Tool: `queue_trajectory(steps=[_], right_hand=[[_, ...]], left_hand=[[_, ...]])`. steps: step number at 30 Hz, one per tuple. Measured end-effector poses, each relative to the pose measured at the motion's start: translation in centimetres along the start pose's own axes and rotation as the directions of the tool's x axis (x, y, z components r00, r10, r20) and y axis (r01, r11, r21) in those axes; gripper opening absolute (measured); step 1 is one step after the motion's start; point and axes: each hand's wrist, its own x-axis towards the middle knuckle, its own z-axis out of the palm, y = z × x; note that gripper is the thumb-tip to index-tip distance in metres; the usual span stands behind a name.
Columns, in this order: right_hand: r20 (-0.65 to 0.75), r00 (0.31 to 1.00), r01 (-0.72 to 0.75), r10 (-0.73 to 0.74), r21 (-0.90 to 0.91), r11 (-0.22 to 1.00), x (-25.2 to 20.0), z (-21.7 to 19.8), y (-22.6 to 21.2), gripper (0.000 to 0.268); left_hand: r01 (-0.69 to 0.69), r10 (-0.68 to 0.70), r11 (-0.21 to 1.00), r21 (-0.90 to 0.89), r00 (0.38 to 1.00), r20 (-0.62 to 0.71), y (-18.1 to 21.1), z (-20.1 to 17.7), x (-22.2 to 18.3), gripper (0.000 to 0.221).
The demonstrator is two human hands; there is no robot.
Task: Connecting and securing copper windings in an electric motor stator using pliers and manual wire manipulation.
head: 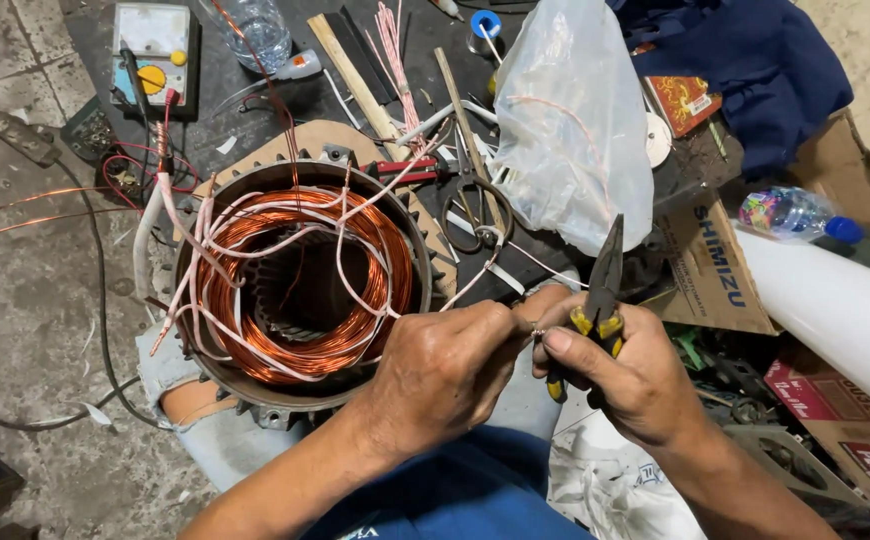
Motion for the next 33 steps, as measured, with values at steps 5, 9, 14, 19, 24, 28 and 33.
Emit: queue_trajectory(steps=[5, 9, 14, 19, 24, 28, 33], right_hand=[[0.041, 0.999, 0.017, -0.032, 0.319, 0.947, 0.3, 0.3, 0.8, 0.025], [0.008, 0.999, -0.036, 0.036, 0.029, 0.999, -0.3, -0.5, 0.3, 0.025], [-0.064, 0.954, -0.296, 0.291, -0.091, 0.951, -2.2, -1.8, 0.5, 0.035], [-0.104, 0.873, -0.478, 0.476, -0.365, 0.799, -3.7, -1.8, 0.3, 0.041], [-0.075, 0.815, -0.527, 0.575, -0.510, 0.680, -4.0, -1.0, -0.1, 0.046], [-0.013, 0.880, -0.415, 0.474, -0.504, 0.757, -4.2, -0.6, -0.2, 0.041], [-0.042, 0.805, -0.523, 0.591, -0.521, 0.674, -3.7, -0.4, -1.3, 0.046]], left_hand=[[0.023, -0.019, 0.994, -0.111, 0.999, 0.033, -0.2, -0.3, -0.1, 0.004], [-0.116, 0.114, 0.992, -0.056, 0.993, -0.037, -0.2, 0.1, 0.2, 0.007], [-0.104, 0.099, 0.991, -0.082, 0.994, -0.055, -0.3, 0.0, 0.4, 0.006], [-0.098, 0.097, 0.995, -0.005, 0.994, -0.054, -0.6, 0.8, 0.3, 0.006], [-0.082, 0.085, 0.995, 0.054, 0.995, -0.046, -0.8, 1.2, 0.1, 0.008], [-0.090, 0.093, 0.993, 0.081, 0.995, -0.035, -0.9, 1.3, 0.0, 0.012], [-0.127, 0.125, 0.976, 0.176, 0.992, 0.023, -1.0, 1.4, -0.2, 0.013]])
